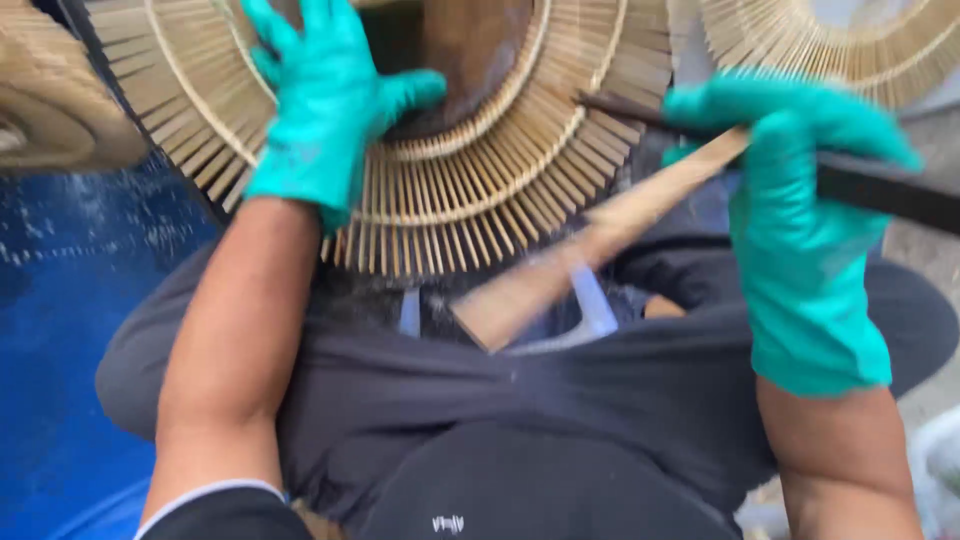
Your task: The recorder is shown using a file or sanding tool to smooth the edges of a circular wooden/bamboo craft item consisting of many small radial spokes.
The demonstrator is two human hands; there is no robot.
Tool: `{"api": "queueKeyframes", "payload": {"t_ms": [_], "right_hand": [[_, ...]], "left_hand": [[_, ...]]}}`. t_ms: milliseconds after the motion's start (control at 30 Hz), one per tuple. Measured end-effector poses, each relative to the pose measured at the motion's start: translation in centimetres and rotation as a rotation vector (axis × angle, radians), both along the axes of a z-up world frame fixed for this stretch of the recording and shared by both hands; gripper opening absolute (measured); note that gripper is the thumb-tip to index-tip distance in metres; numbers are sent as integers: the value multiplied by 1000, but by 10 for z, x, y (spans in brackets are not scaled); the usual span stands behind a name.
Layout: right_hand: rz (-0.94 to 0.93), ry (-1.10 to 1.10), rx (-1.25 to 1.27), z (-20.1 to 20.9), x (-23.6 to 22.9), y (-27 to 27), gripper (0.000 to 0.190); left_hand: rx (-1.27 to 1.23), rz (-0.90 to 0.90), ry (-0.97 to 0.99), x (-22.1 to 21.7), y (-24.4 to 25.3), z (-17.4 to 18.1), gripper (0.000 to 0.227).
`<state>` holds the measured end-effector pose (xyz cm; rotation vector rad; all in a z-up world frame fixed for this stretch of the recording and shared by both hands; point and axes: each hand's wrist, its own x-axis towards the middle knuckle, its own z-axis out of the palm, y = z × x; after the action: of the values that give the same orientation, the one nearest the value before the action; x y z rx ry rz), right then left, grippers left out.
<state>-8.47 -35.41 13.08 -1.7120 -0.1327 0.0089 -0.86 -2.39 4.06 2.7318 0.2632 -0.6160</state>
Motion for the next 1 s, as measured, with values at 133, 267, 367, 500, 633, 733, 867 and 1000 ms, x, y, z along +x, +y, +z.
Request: {"api": "queueKeyframes", "payload": {"t_ms": [133, 267, 367, 500, 633, 733, 867, 1000], "right_hand": [[68, -25, 16, -26, 9, 0, 23], [142, -70, -160, 13, 5, 19, 20], [72, -59, 74, -5, 3, 22, 18], [33, -26, -415, -21, 3, 13, 13], [92, 23, 44, -26, -13, 12, 15], [105, -13, -215, -39, -4, 5, 12], [0, 135, -70, 9, 1, 6, 21], [-183, 167, -46, -22, 29, -38, 16]], "left_hand": [[41, -85, -13, 6, 3, -17, 126], [41, -101, -190, 10, 12, -21, 145], [37, -93, 84, -2, -3, -2, 114], [-20, -100, -291, 12, 10, -28, 140], [39, -100, -32, -2, 1, -10, 134], [63, -128, -102, 14, 6, -20, 136], [39, -145, -88, 0, 29, -45, 146], [65, -292, -345, 22, 25, -40, 141]]}}
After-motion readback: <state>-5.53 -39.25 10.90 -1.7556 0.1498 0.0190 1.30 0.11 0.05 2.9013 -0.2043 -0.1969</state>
